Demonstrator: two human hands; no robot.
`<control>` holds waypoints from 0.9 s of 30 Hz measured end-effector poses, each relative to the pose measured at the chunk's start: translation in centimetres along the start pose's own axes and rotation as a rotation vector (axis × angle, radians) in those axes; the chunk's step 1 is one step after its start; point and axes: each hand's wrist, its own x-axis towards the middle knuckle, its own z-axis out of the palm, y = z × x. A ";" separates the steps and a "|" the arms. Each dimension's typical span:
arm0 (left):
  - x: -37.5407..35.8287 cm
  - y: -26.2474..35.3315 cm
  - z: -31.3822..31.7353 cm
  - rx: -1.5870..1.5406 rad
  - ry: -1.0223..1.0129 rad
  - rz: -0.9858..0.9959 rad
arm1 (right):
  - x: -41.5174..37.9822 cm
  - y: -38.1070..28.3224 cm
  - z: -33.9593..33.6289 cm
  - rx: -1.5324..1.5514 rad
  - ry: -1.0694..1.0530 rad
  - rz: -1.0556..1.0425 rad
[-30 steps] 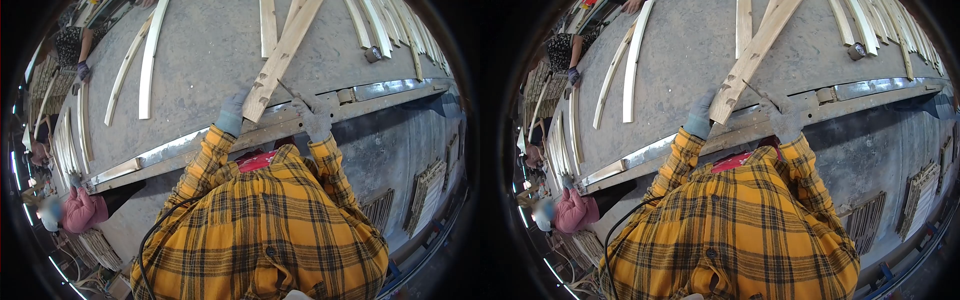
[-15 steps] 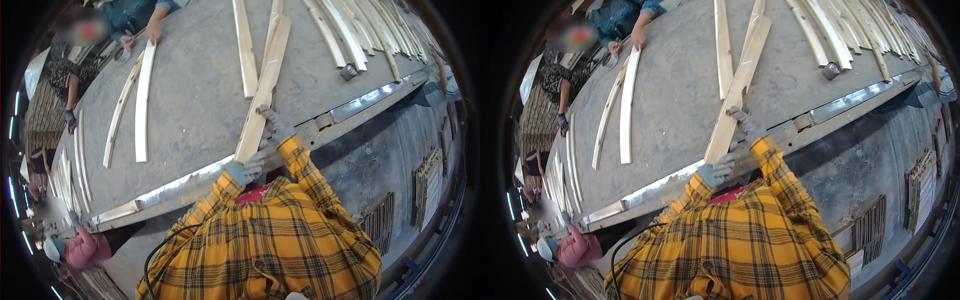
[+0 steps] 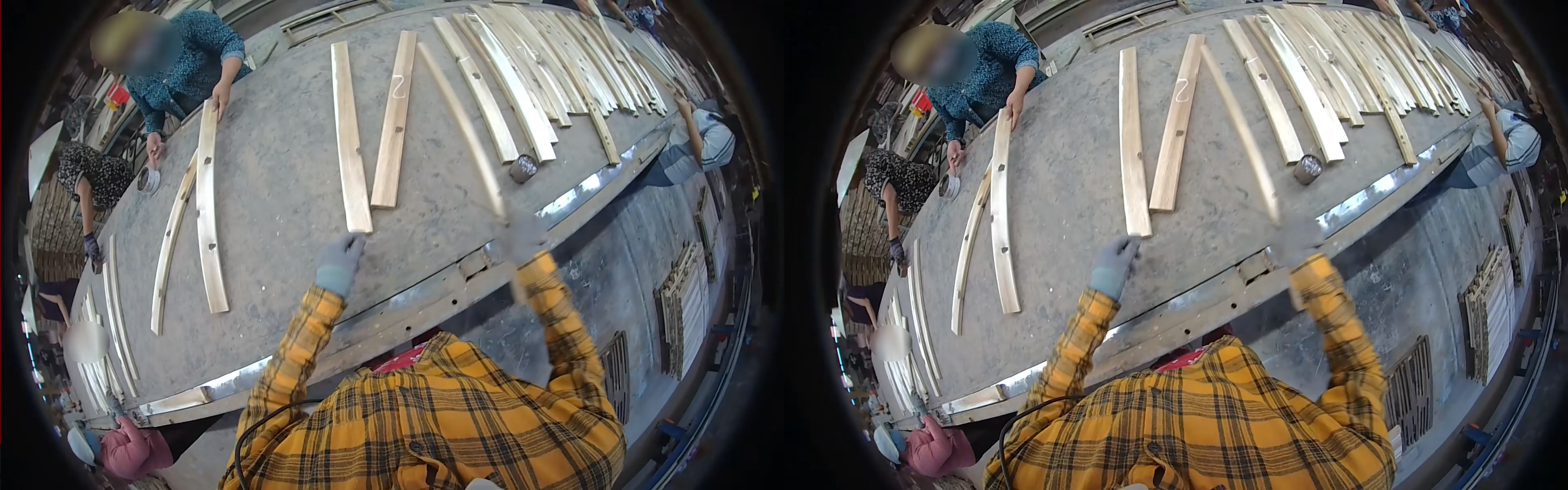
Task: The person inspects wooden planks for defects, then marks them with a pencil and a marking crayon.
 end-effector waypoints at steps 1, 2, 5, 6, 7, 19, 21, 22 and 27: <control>1.7 2.3 0.8 0.187 0.094 0.141 | 2.0 1.5 -1.4 -0.061 0.026 0.025; 3.2 4.3 1.5 0.375 0.193 0.275 | 4.2 2.5 -3.0 -0.127 0.022 0.036; 8.6 8.4 5.0 0.753 0.387 0.376 | 15.6 12.1 -1.1 -0.314 0.240 -0.066; 9.8 9.9 6.1 0.899 0.340 0.176 | 18.3 13.5 -2.5 -0.353 0.189 -0.028; 10.6 10.7 6.6 1.035 0.287 -0.029 | 20.5 14.5 -4.2 -0.394 0.138 0.010; 0.0 2.3 4.8 -0.815 -0.366 -0.096 | 10.8 1.5 -0.1 0.756 -0.220 0.044; -2.9 2.0 5.3 -1.024 -0.422 -0.199 | 8.5 -0.8 7.3 1.621 -0.510 0.008; -3.9 2.0 5.7 -1.228 -0.488 -0.281 | 7.3 -2.2 8.1 1.534 -0.623 0.084; -5.5 1.2 8.4 -1.009 -0.260 -0.159 | 3.5 -6.4 8.6 1.643 -0.730 0.422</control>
